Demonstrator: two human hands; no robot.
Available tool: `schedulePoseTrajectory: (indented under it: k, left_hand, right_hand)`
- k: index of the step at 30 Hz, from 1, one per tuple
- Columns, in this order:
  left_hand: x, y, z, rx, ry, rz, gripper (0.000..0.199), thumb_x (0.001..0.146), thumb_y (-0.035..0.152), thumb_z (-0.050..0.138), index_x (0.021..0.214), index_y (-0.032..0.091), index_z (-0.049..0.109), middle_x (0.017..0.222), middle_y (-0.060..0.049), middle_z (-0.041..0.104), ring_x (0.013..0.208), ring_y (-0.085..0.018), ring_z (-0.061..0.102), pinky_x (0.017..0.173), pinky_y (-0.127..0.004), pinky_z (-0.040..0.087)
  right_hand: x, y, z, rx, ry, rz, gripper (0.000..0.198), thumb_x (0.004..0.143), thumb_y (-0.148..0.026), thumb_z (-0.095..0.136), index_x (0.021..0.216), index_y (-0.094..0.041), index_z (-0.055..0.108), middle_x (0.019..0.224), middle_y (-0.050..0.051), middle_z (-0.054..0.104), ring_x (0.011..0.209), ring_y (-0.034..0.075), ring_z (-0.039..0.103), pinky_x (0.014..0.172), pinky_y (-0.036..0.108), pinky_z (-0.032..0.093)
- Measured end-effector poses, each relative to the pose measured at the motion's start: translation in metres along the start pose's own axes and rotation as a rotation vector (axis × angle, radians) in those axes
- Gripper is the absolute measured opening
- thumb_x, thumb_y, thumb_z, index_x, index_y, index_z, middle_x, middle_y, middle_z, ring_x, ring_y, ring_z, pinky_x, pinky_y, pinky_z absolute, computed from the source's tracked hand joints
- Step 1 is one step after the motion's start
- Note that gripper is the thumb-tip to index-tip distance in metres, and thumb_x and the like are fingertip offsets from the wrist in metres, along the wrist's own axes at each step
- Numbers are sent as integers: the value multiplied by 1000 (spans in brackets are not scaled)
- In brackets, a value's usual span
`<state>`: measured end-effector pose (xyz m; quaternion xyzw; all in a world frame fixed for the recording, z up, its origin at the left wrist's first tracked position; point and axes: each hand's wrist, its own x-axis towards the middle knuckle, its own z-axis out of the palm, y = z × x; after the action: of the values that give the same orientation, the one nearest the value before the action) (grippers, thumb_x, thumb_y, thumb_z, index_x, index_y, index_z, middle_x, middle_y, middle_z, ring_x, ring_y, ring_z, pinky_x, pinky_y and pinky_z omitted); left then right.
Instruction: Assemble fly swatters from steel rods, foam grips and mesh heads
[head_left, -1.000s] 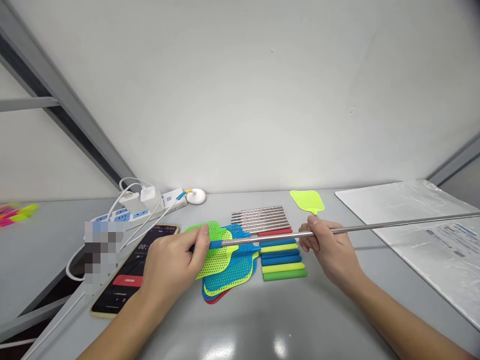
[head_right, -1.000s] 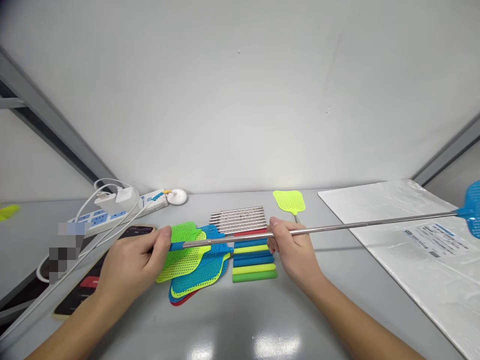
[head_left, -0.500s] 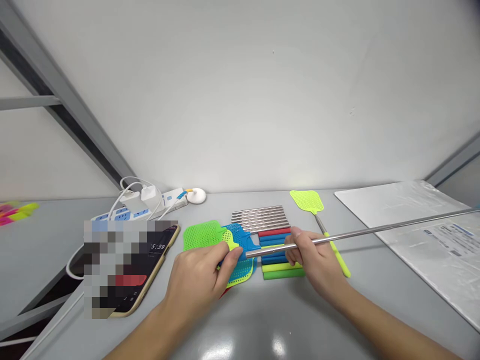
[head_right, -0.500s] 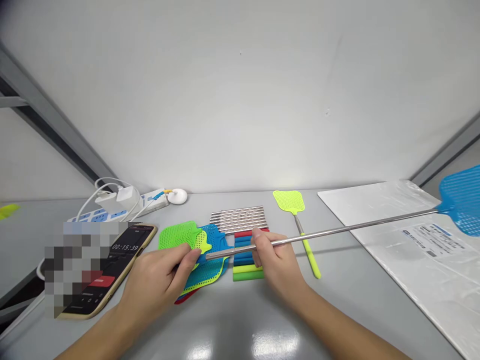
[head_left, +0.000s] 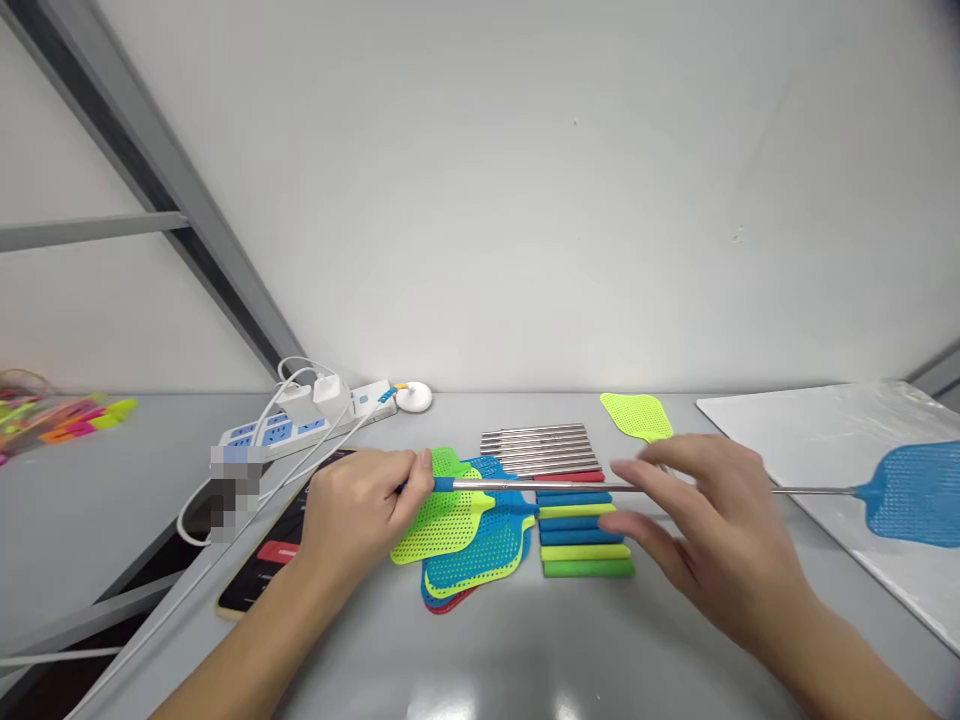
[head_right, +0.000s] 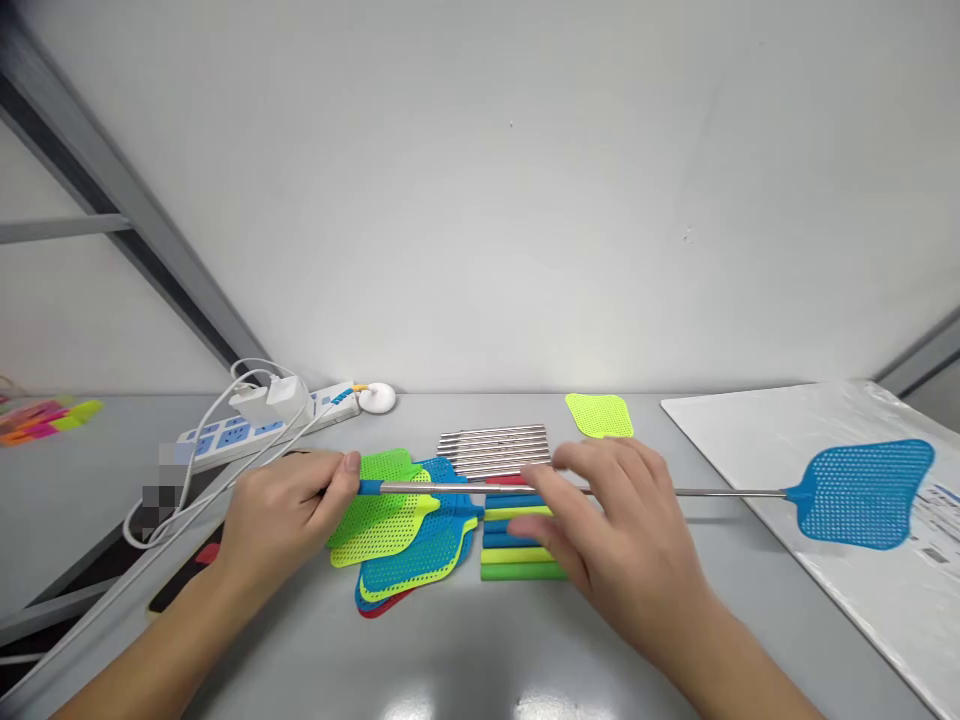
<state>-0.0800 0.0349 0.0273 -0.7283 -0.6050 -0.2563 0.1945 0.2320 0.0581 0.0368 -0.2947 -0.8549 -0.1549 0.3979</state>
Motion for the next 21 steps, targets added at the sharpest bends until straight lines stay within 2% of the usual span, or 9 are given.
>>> schedulePoseTrajectory:
  k: [2,4,6,9,12,15,21]
  left_hand:
    - [-1,0,1,-4,7,16,48,97,34,40,52,18,39,47,3,37,45,-10,37,52,-28,24]
    - [-2,2,1,-15,9,37,47,97,32,40,52,18,40,47,3,37,45,-10,37,52,-28,24]
    - [-4,4,3,-27,20,60,47,96,30,42,51,18,40,47,3,36,45,-10,36,52,-28,24]
    - [-7,8,7,-66,52,114,45,95,26,44,51,18,42,47,3,37,45,-9,35,51,-28,24]
    - [-9,13,11,-114,107,177,43,93,23,48,51,18,44,47,4,38,45,-9,34,51,-28,24]
    - [-10,20,12,-114,148,180,43,92,22,51,50,18,44,46,4,39,44,-9,34,50,-29,24]
    - [-15,50,6,-140,95,256,42,93,23,51,52,18,45,46,5,41,43,-9,34,49,-30,24]
  right_hand:
    - [0,7,3,-28,-158,-33,18,94,-32,58,107,-21,60,91,8,67,78,21,56,76,36,40]
    - [-4,10,9,-29,-255,-60,15,98,-29,51,97,-20,63,74,3,63,62,16,51,62,30,35]
    - [-8,7,13,-64,-266,-61,19,98,-25,48,87,-20,63,62,0,56,52,13,43,53,30,25]
    - [-12,2,14,-91,-262,-65,21,98,-26,49,84,-20,63,59,-2,53,50,13,40,50,31,18]
    - [-13,-2,13,-47,-262,-41,25,100,-29,45,84,-20,62,61,-2,55,52,13,41,50,31,18]
    - [-14,-6,13,-5,-277,2,28,102,-31,42,83,-20,60,64,-3,58,53,13,43,50,31,18]
    - [-18,-29,22,82,-370,46,29,103,-31,37,83,-22,55,66,-4,57,55,13,47,51,30,22]
